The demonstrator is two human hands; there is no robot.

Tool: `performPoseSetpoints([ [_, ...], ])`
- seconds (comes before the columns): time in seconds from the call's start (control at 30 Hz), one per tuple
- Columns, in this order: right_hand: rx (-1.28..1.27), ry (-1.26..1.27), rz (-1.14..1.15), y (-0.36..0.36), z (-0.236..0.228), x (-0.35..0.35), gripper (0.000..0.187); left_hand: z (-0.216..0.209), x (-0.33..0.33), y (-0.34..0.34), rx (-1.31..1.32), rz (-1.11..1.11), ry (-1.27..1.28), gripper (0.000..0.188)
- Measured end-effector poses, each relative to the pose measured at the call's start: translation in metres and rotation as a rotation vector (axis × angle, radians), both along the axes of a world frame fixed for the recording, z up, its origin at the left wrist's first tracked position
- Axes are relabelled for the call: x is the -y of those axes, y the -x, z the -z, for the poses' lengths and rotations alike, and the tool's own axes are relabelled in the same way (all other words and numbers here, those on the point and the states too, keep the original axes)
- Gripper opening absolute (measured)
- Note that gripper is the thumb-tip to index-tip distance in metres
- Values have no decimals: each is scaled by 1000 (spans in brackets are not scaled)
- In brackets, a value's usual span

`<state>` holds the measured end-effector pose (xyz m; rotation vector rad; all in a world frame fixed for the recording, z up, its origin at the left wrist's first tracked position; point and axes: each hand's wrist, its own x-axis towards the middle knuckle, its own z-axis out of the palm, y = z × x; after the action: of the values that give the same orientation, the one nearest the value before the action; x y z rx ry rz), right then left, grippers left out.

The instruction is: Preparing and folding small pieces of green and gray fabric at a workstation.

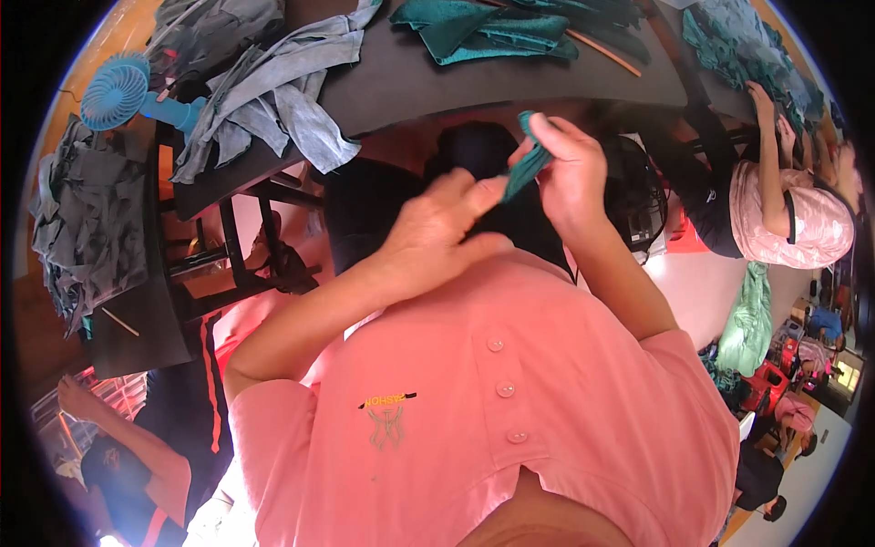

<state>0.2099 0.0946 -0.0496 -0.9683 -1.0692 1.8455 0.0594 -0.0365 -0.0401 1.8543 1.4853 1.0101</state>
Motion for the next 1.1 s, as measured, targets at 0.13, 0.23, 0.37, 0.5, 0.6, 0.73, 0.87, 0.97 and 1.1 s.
performPoseSetpoints([
  [0.13, -81, -28, 36, -8, -3, 11, 21, 9, -8, -3, 118, -73, -260, 34],
  [0.23, -110, -83, 44, -12, -16, 13, 21, 10, -17, -2, 298, -40, -292, 26],
  [0.37, -142, -171, 51, -22, -18, 2, 22, 6, -16, -18, 375, -20, -339, 33],
  [0.5, -236, -148, 126, -35, -11, -23, 22, 13, -4, -14, 552, -70, -284, 53],
  [0.6, -238, -130, 185, -57, -13, -40, 20, 4, 5, 3, 598, -170, -25, 51],
  [0.73, -191, -202, 67, -62, -37, -29, 21, 11, -7, -2, 841, -138, 175, 55],
  [0.87, -231, -236, -91, -65, -49, -17, 20, 15, -24, -8, 740, -105, 154, 69],
  [0.97, -248, -251, -67, -71, -47, -13, 18, 18, -35, -14, 847, -17, 249, 76],
  [1.1, -248, -196, -120, -82, -42, -9, 21, 14, -31, -19, 986, 74, 419, 59],
])
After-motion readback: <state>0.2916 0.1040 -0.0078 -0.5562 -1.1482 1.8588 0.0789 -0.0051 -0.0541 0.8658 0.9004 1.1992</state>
